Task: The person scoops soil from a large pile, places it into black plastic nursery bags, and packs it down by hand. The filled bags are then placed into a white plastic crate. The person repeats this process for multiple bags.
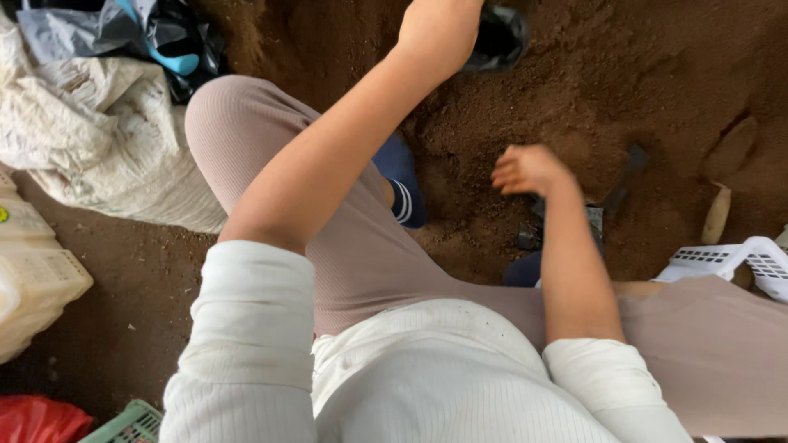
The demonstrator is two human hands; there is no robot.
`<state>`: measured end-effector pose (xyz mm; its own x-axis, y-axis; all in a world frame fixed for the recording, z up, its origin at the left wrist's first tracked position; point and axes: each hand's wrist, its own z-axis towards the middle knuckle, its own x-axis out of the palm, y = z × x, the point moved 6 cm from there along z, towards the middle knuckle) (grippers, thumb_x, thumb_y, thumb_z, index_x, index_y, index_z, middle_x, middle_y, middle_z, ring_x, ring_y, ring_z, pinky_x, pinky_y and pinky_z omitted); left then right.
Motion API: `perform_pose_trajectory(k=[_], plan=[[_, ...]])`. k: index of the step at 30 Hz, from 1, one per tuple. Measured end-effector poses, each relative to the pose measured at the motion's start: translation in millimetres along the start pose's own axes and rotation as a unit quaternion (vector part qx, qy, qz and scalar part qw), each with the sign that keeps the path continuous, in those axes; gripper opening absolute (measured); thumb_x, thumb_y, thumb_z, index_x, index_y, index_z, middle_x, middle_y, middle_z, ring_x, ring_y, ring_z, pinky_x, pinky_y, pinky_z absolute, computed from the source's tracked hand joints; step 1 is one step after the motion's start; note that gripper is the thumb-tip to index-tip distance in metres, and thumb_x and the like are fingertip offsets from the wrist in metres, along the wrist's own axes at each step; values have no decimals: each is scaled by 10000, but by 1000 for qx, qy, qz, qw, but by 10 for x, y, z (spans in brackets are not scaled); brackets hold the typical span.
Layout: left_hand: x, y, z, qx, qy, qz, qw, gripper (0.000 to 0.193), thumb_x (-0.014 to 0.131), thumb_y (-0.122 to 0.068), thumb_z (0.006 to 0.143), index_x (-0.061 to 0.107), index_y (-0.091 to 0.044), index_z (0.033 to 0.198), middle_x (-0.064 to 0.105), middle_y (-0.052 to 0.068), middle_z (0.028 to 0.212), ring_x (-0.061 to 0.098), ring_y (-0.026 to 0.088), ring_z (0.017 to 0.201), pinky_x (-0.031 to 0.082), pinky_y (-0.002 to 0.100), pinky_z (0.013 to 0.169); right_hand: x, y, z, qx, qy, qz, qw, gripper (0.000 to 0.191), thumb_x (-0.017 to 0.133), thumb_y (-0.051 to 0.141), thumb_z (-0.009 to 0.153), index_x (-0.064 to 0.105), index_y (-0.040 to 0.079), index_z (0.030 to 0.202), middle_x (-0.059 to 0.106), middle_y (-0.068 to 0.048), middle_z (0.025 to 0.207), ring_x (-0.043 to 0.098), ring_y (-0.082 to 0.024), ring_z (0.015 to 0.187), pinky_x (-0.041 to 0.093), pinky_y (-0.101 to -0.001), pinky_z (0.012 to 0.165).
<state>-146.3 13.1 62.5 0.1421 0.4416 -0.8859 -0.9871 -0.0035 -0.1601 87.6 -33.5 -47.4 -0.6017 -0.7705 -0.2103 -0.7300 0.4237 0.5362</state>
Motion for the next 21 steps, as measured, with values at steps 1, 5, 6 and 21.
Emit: perform_pose_trajectory(k=[1,5,6,21], plan=[[39,35,-44,0,2,9,1000,240,698,-73,855,667,-75,1094,722,148,882,731,285,708,597,377,598,201,-162,121,54,51,16,997,560,330,347,1089,505,-46,1447,633,-240,1387,682,-343,1203,595,-439,985],[187,53,-294,31,17,-129,991,315,717,-56,787,586,-71,1073,676,170,1016,706,307,713,559,381,554,616,-512,528,117,-40,353,927,620,340,278,1087,191,-57,1587,451,-335,1553,558,-460,1346,484,-510,1060],[281,38,-347,32,69,-147,986,228,701,-51,863,569,-96,1045,661,148,971,699,296,706,555,381,571,639,-528,620,93,-68,449,886,641,346,280,1100,113,-52,1597,332,-339,1588,476,-476,1399,484,-519,1090],[688,468,-475,-57,252,-226,939,332,638,6,816,761,-106,1103,626,-6,1363,723,285,957,578,405,791,641,-361,1789,30,-147,737,660,976,238,723,968,-130,109,1633,-143,-120,1719,-71,-357,1574,-55,-553,1249]])
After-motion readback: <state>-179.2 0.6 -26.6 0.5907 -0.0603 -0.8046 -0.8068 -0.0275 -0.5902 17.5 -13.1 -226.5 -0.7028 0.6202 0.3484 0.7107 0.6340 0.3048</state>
